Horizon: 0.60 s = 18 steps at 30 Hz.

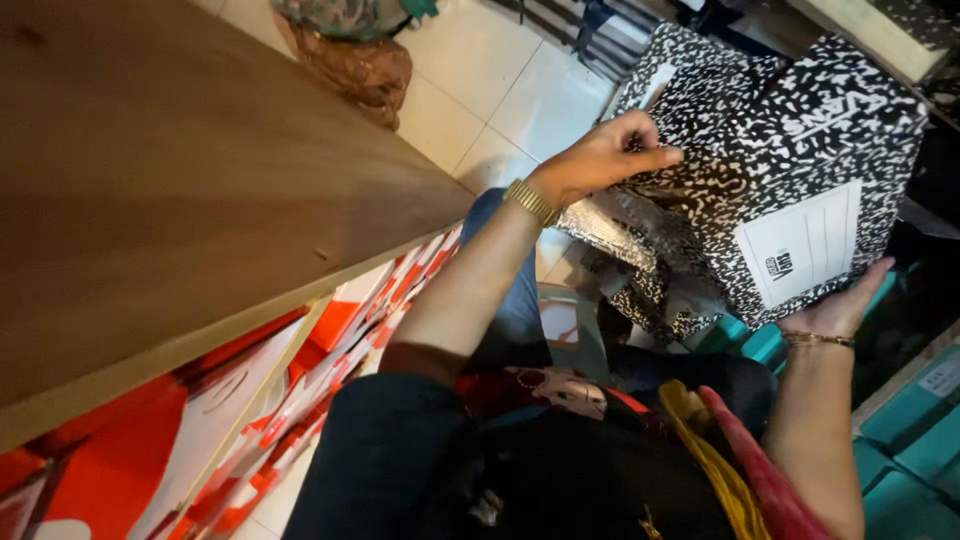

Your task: The person unboxes a black sneaker from a plastic bag, wipes the sole with a cloth, and replaces it in the box, then repeats the process with a pair of yellow sneakers.

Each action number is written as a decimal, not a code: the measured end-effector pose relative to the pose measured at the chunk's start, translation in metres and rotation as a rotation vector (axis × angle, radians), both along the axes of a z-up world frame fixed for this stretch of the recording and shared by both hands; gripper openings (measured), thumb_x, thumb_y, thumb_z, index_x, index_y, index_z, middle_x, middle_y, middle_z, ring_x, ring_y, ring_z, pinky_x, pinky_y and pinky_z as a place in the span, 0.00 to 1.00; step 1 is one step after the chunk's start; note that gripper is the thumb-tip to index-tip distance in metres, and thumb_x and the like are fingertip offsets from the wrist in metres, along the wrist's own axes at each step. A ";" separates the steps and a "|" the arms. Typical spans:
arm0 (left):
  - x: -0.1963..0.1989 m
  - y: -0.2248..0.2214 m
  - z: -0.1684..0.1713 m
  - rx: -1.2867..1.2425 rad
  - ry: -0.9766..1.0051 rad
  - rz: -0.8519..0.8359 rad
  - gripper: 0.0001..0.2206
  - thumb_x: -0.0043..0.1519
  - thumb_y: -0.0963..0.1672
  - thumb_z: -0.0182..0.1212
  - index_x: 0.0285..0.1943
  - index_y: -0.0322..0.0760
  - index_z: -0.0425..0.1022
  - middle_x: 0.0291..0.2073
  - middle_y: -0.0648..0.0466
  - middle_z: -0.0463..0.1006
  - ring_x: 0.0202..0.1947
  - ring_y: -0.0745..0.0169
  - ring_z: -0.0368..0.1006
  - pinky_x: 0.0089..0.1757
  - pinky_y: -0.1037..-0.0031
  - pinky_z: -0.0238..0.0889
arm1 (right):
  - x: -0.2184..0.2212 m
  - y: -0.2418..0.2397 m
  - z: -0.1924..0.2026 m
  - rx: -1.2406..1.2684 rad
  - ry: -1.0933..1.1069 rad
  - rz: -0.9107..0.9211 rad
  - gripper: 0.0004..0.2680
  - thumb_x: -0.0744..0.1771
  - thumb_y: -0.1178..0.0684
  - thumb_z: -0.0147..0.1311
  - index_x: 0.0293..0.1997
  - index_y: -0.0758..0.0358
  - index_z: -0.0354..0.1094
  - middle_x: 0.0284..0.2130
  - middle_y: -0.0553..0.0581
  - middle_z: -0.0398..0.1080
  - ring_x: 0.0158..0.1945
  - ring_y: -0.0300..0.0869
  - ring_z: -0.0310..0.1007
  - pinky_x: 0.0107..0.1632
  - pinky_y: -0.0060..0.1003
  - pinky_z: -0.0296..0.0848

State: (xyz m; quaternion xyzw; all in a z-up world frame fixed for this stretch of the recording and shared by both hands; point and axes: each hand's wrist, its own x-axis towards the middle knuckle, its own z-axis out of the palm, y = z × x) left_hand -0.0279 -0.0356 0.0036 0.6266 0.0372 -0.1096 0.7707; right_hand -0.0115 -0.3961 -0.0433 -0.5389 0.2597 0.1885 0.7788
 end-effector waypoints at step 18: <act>0.022 0.004 0.046 0.624 0.101 -0.104 0.38 0.52 0.66 0.47 0.71 0.58 0.64 0.69 0.47 0.59 0.70 0.46 0.57 0.64 0.48 0.47 | 0.002 0.008 0.040 -0.092 -0.173 0.154 0.39 0.53 0.17 0.48 0.70 0.40 0.63 0.71 0.45 0.66 0.76 0.43 0.67 0.75 0.46 0.69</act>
